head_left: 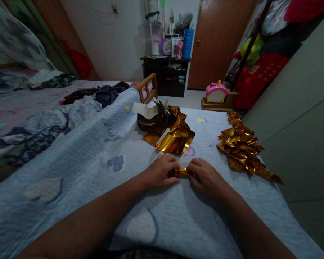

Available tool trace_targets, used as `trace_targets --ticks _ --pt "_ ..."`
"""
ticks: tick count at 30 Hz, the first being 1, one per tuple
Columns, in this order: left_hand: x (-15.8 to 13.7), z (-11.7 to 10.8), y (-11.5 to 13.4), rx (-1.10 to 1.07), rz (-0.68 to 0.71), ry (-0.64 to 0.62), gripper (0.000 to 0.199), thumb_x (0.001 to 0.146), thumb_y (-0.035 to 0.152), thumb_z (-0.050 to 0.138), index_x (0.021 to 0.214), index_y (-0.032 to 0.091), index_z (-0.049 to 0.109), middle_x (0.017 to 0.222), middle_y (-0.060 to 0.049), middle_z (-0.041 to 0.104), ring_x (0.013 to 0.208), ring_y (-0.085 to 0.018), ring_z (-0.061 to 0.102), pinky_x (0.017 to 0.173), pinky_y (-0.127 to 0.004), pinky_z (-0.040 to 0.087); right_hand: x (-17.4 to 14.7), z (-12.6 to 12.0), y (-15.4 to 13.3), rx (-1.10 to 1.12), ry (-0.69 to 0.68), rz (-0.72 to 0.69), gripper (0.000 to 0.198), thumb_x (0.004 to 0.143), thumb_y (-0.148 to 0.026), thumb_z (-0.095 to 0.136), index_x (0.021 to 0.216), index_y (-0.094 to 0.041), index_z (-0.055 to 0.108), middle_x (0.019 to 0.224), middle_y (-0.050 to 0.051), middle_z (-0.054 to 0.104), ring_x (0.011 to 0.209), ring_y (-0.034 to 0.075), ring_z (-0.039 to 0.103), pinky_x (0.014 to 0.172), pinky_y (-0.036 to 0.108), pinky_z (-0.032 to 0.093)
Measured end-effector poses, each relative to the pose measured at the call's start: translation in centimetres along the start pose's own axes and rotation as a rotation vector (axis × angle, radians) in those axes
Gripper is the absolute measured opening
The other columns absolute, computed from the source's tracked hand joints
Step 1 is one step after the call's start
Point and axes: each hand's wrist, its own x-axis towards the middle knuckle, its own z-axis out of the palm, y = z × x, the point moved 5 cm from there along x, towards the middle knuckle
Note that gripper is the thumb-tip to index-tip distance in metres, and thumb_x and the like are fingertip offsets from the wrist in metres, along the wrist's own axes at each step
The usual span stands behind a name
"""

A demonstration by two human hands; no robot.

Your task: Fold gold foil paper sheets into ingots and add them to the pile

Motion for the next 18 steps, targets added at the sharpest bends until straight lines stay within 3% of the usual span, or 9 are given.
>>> trace_targets --ticks 4,12,18 --pt "0.2 0.2 0.5 0.042 0.068 0.049 0.008 0.09 0.019 0.066 0.097 0.017 0.07 0.099 -0.007 0.068 0.094 -0.022 0.061 0.082 -0.034 0.044 0.0 0.2 0.1 0.001 0.038 0.008 0.015 0.088 -0.007 0.052 0.088 -0.018 0.063 0.091 0.007 0.061 0.088 0.022 0.055 0.08 0.035 0.044" --pt "0.4 -0.1 1.2 0.201 0.112 0.124 0.018 0.1 0.019 0.054 0.093 0.016 0.07 0.09 -0.007 0.07 0.084 -0.02 0.062 0.074 -0.032 0.044 0.3 0.4 0.4 -0.033 0.092 0.019 0.019 0.081 0.0 0.054 0.084 -0.019 0.058 0.089 0.006 0.059 0.087 0.023 0.053 0.077 0.034 0.042" --pt "0.3 -0.5 1.5 0.287 0.139 0.218 0.02 0.102 0.019 0.051 0.091 0.017 0.068 0.088 -0.006 0.069 0.083 -0.02 0.058 0.077 -0.033 0.045 0.2 -0.1 -0.2 -0.052 0.176 -0.05 0.021 0.079 0.0 0.057 0.082 -0.02 0.054 0.086 0.006 0.059 0.083 0.023 0.05 0.075 0.034 0.039"
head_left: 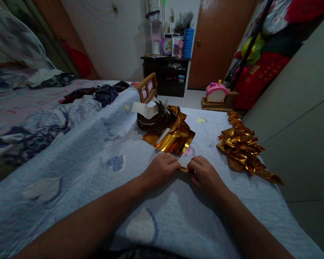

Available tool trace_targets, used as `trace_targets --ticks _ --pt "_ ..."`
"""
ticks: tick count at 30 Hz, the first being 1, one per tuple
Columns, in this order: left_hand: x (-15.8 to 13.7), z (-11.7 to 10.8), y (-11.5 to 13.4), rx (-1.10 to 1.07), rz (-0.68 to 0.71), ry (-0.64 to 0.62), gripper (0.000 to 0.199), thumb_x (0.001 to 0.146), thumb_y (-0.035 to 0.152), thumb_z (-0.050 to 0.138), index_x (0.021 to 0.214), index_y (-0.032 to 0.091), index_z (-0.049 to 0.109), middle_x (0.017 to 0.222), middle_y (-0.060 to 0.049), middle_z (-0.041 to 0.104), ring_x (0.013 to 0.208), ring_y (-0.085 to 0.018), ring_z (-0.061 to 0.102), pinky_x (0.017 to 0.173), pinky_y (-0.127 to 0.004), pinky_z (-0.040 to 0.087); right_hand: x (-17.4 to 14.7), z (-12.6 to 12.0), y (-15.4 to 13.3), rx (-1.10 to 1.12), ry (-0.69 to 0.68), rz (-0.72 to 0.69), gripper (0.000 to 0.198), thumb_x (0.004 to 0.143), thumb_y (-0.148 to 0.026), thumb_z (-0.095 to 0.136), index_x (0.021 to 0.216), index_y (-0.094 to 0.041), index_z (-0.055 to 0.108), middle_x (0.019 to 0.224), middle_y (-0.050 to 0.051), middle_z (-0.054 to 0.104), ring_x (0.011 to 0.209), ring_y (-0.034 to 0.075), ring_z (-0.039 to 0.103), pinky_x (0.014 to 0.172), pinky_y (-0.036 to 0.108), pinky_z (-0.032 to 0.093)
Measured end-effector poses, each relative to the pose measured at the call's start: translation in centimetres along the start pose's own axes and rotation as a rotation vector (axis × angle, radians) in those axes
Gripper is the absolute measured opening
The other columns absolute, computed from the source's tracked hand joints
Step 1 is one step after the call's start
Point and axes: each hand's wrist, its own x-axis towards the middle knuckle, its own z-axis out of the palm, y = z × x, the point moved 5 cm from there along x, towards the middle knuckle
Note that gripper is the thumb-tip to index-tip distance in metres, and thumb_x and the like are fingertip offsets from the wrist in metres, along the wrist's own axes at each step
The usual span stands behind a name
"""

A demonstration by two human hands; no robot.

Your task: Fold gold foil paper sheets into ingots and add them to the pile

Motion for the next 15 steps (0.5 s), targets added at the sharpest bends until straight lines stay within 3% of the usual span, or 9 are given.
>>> trace_targets --ticks 6,15 --pt "-0.1 0.5 -0.2 0.079 -0.023 0.0 0.021 0.1 0.017 0.053 0.084 0.017 0.065 0.083 -0.005 0.064 0.081 -0.02 0.054 0.075 -0.033 0.044 0.1 0.5 -1.4 -0.094 -0.016 -0.07 0.016 0.086 -0.006 0.06 0.081 -0.021 0.056 0.086 0.006 0.06 0.083 0.023 0.046 0.076 0.036 0.036" --pt "-0.2 1.0 -0.6 0.159 -0.052 -0.095 0.02 0.099 0.016 0.055 0.081 0.017 0.063 0.079 -0.003 0.059 0.074 -0.018 0.052 0.066 -0.031 0.039 -0.1 2.1 -2.8 -0.041 -0.17 -0.098 0.014 0.089 -0.008 0.056 0.094 -0.02 0.062 0.094 0.007 0.064 0.087 0.023 0.049 0.08 0.037 0.039"
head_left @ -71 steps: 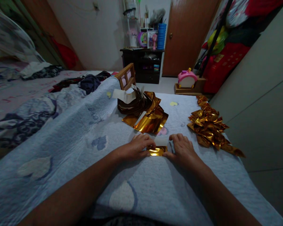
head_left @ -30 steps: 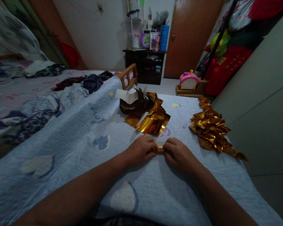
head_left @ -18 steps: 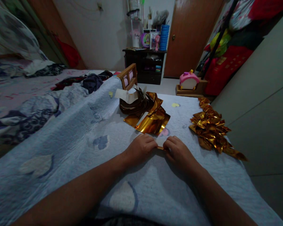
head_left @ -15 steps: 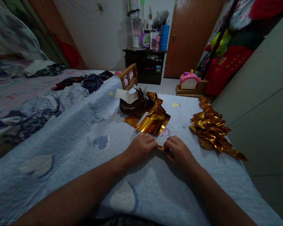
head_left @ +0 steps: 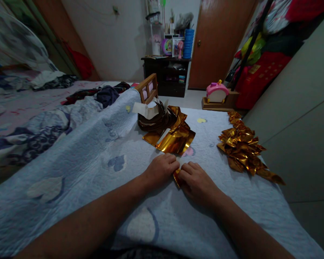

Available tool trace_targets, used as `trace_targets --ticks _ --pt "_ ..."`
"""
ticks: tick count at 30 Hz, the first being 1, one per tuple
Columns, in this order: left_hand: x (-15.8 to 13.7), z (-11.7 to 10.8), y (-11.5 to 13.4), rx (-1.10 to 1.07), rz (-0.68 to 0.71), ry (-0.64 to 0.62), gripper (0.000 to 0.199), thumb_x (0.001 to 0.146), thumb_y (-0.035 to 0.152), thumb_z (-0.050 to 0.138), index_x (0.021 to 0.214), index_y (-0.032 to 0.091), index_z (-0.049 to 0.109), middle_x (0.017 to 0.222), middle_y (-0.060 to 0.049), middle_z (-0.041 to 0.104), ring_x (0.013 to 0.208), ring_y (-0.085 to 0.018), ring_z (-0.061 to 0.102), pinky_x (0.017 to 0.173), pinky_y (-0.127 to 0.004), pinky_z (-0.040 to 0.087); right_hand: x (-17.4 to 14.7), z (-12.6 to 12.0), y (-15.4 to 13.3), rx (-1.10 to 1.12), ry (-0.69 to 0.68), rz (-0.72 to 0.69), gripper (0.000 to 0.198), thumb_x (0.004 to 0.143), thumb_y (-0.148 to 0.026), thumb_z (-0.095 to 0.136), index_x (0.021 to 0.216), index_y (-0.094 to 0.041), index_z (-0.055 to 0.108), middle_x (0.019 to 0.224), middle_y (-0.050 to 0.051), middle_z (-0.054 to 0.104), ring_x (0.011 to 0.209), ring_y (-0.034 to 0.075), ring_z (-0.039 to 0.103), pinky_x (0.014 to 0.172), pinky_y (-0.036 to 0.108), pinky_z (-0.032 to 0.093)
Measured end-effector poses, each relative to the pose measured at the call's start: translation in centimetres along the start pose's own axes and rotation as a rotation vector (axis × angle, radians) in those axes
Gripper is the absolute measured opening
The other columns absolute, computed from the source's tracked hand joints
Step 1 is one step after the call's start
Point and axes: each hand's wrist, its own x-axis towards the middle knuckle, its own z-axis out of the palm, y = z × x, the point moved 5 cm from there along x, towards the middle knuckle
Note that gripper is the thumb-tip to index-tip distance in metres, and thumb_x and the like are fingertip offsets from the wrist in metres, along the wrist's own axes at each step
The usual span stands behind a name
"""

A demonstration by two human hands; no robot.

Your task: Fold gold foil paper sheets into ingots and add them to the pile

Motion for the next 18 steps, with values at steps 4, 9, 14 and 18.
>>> trace_targets --ticks 4,9,14,18 --pt "0.0 -0.3 -0.4 -0.021 0.009 -0.004 0.021 0.098 0.017 0.057 0.078 0.017 0.064 0.077 -0.003 0.058 0.07 -0.017 0.05 0.062 -0.029 0.035 0.0 -0.6 -0.3 0.089 0.005 -0.011 0.021 0.085 -0.005 0.054 0.097 -0.021 0.06 0.099 0.007 0.063 0.092 0.023 0.051 0.084 0.037 0.041" --pt "0.0 -0.3 -0.6 -0.063 -0.002 0.02 0.02 0.096 0.015 0.056 0.079 0.017 0.066 0.077 -0.003 0.058 0.071 -0.016 0.051 0.063 -0.029 0.037 -0.6 -1.4 1.2 0.117 0.106 0.099 0.033 0.073 -0.003 0.054 0.102 -0.02 0.054 0.106 0.011 0.06 0.102 0.027 0.051 0.091 0.042 0.044" --pt "0.0 -0.1 -0.5 -0.078 0.002 0.002 0.019 0.095 0.013 0.055 0.08 0.017 0.066 0.08 -0.004 0.06 0.073 -0.017 0.053 0.065 -0.029 0.039 -0.7 -0.9 2.9 0.054 0.145 0.153 0.031 0.076 -0.001 0.051 0.101 -0.02 0.054 0.104 0.011 0.059 0.098 0.026 0.053 0.087 0.041 0.046" --pt "0.1 -0.2 -0.3 -0.07 0.012 -0.035 0.019 0.095 0.013 0.056 0.08 0.017 0.066 0.081 -0.004 0.062 0.073 -0.017 0.054 0.064 -0.029 0.037 -0.5 -0.7 3.1 0.064 0.104 0.182 0.021 0.088 -0.003 0.047 0.09 -0.021 0.057 0.099 0.008 0.061 0.087 0.021 0.056 0.076 0.032 0.046"
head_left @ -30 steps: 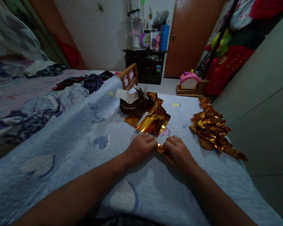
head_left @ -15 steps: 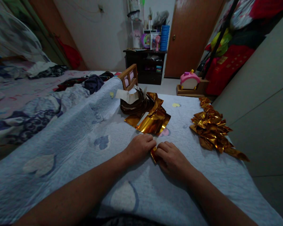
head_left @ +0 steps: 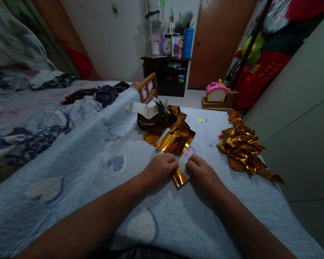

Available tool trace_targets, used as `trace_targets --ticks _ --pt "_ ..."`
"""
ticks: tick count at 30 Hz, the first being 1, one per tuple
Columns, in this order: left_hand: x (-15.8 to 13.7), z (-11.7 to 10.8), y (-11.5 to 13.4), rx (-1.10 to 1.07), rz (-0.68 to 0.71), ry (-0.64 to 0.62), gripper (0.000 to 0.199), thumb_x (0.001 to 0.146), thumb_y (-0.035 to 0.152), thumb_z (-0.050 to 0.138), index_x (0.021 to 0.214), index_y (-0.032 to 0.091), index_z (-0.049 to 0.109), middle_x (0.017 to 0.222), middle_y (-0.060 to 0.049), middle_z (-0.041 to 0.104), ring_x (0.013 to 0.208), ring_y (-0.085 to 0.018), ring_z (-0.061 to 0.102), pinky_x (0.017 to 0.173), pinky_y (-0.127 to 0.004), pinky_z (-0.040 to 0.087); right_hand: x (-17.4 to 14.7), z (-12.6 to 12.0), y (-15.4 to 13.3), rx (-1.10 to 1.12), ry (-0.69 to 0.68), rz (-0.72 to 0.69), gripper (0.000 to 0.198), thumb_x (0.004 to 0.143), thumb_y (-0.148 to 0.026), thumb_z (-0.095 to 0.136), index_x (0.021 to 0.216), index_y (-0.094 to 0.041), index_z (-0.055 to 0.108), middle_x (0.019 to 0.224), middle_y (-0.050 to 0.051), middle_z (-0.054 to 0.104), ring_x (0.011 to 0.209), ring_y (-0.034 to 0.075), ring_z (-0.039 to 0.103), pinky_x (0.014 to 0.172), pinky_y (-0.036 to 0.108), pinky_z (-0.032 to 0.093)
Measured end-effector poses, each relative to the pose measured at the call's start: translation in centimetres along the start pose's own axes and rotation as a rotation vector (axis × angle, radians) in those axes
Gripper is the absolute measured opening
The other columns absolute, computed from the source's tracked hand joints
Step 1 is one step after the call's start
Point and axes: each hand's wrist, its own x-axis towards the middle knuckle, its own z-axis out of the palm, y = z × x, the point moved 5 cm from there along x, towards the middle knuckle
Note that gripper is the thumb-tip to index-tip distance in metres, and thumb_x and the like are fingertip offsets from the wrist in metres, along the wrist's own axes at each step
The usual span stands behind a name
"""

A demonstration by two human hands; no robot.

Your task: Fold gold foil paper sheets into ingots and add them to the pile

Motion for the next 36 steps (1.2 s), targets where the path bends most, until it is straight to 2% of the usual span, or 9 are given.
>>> trace_targets --ticks 5,11,15,19,23,25,28,36 --pt "0.1 -0.5 0.1 -0.047 0.009 -0.068 0.016 0.093 0.012 0.058 0.082 0.017 0.068 0.084 -0.005 0.065 0.077 -0.018 0.057 0.066 -0.029 0.039 0.1 -0.2 -0.2 0.008 -0.041 0.02 0.023 0.09 -0.002 0.047 0.089 -0.02 0.062 0.098 0.006 0.063 0.082 0.018 0.059 0.07 0.028 0.044" --pt "-0.3 -1.2 0.1 -0.136 0.054 -0.126 0.013 0.089 0.011 0.057 0.091 0.018 0.068 0.092 -0.006 0.066 0.084 -0.02 0.059 0.073 -0.032 0.043 0.1 -0.1 0.0 -0.022 -0.062 0.01 0.026 0.087 0.002 0.049 0.089 -0.018 0.066 0.098 0.008 0.066 0.089 0.02 0.058 0.079 0.032 0.046" --pt "-0.7 -1.4 0.1 -0.146 0.046 -0.171 0.013 0.083 0.01 0.058 0.09 0.018 0.066 0.092 -0.005 0.066 0.085 -0.021 0.06 0.074 -0.033 0.044 -0.1 -0.1 -0.1 -0.064 -0.081 0.017 0.025 0.086 0.001 0.049 0.088 -0.018 0.066 0.098 0.009 0.064 0.091 0.022 0.055 0.082 0.035 0.043" --pt "-0.8 -1.7 0.5 -0.138 0.036 -0.196 0.014 0.082 0.018 0.063 0.096 0.018 0.067 0.099 -0.007 0.066 0.091 -0.023 0.061 0.081 -0.035 0.047 -0.1 -0.8 -0.7 -0.078 -0.081 0.001 0.024 0.079 0.0 0.05 0.088 -0.018 0.062 0.096 0.009 0.063 0.09 0.024 0.051 0.083 0.038 0.04" --pt "-0.8 -2.0 1.0 -0.108 0.041 -0.216 0.015 0.085 0.025 0.063 0.099 0.019 0.068 0.104 -0.008 0.066 0.094 -0.024 0.061 0.083 -0.037 0.047 -0.1 -1.4 -2.3 0.058 -0.07 -0.066 0.024 0.074 -0.004 0.054 0.093 -0.018 0.058 0.098 0.009 0.062 0.093 0.025 0.05 0.086 0.04 0.04" --pt "-0.8 -2.0 1.0 -0.107 0.043 -0.223 0.014 0.088 0.026 0.062 0.099 0.019 0.068 0.103 -0.007 0.066 0.094 -0.024 0.061 0.083 -0.037 0.047 -0.1 -1.2 -3.2 0.147 -0.123 -0.099 0.018 0.076 -0.009 0.058 0.091 -0.019 0.056 0.097 0.008 0.061 0.093 0.024 0.05 0.085 0.038 0.041" --pt "-0.8 -1.7 0.8 -0.145 0.053 -0.224 0.013 0.09 0.024 0.06 0.099 0.019 0.069 0.101 -0.007 0.066 0.092 -0.023 0.061 0.082 -0.036 0.047 0.0 -0.3 -3.5 0.162 -0.203 -0.063 0.014 0.079 -0.016 0.066 0.089 -0.019 0.056 0.094 0.007 0.06 0.09 0.023 0.05 0.081 0.037 0.042" --pt "-0.9 -0.6 0.5 -0.41 0.042 -0.228 0.013 0.086 0.009 0.059 0.094 0.017 0.066 0.096 -0.005 0.065 0.093 -0.019 0.06 0.083 -0.03 0.047 -0.3 0.7 -2.5 0.213 -0.165 -0.071 0.015 0.08 -0.008 0.063 0.092 -0.018 0.062 0.096 0.006 0.06 0.094 0.021 0.052 0.083 0.034 0.043"
